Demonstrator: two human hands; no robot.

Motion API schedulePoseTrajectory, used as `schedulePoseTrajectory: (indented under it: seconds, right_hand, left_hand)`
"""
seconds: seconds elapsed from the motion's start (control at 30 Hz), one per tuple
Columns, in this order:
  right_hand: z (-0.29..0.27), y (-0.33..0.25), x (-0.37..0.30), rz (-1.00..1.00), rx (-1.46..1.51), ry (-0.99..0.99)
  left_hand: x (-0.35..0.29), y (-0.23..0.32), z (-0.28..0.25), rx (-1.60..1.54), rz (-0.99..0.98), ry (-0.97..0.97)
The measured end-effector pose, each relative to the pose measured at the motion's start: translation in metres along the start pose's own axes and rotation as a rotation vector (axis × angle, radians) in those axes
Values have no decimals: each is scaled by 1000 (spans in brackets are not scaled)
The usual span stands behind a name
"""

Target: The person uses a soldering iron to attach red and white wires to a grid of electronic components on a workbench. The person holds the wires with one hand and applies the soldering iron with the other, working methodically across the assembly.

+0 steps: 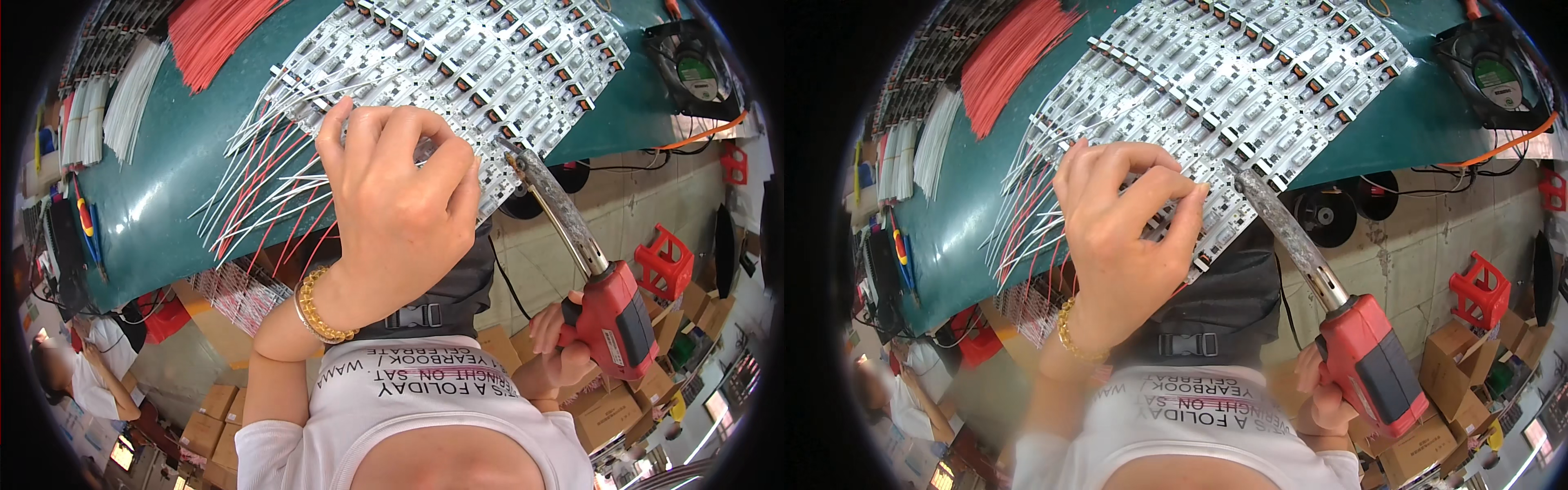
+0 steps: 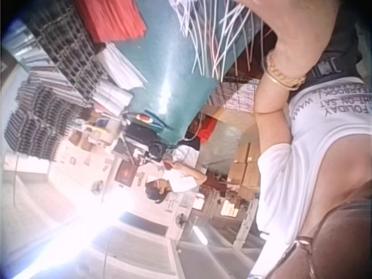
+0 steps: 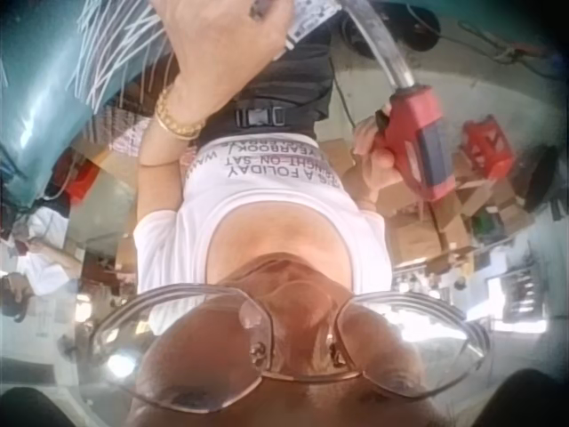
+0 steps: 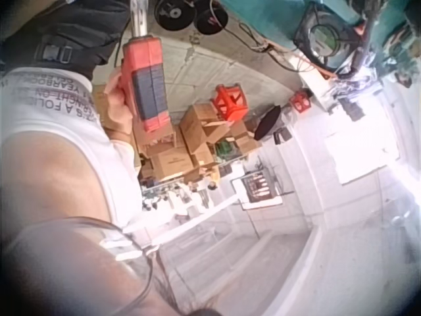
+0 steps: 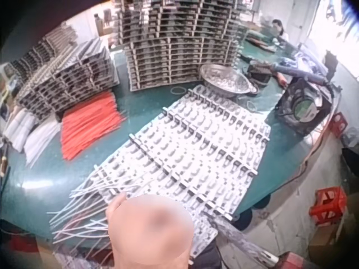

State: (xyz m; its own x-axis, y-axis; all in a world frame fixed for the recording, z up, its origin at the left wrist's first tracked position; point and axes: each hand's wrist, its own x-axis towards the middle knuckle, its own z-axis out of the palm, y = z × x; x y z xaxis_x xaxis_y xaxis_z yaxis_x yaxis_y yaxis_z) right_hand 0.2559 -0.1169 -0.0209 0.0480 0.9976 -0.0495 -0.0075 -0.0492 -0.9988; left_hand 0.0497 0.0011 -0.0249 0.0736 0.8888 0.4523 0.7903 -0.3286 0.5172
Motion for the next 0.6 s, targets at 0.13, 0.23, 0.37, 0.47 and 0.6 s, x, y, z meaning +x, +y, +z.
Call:
schedulePoseTrajectory:
  seconds: [0.13, 0.23, 0.37, 0.47, 0.6]
  right_hand:
    - [5, 1, 4, -38, 38, 18]
    - [6, -1, 6, -75, 55, 21]
    - [1, 2, 0, -87, 68, 2]
    - [-2, 5, -6, -49, 71, 26]
    - [2, 4, -4, 1, 129, 59]
  left_hand:
    - [-1, -1, 0, -1, 17, 10]
    - [-1, -4, 0, -7, 32, 22]
    - [-1, -7, 1, -26, 52, 17]
    - [1, -7, -2, -18, 49, -10]
    - [1, -8, -1, -30, 42, -7]
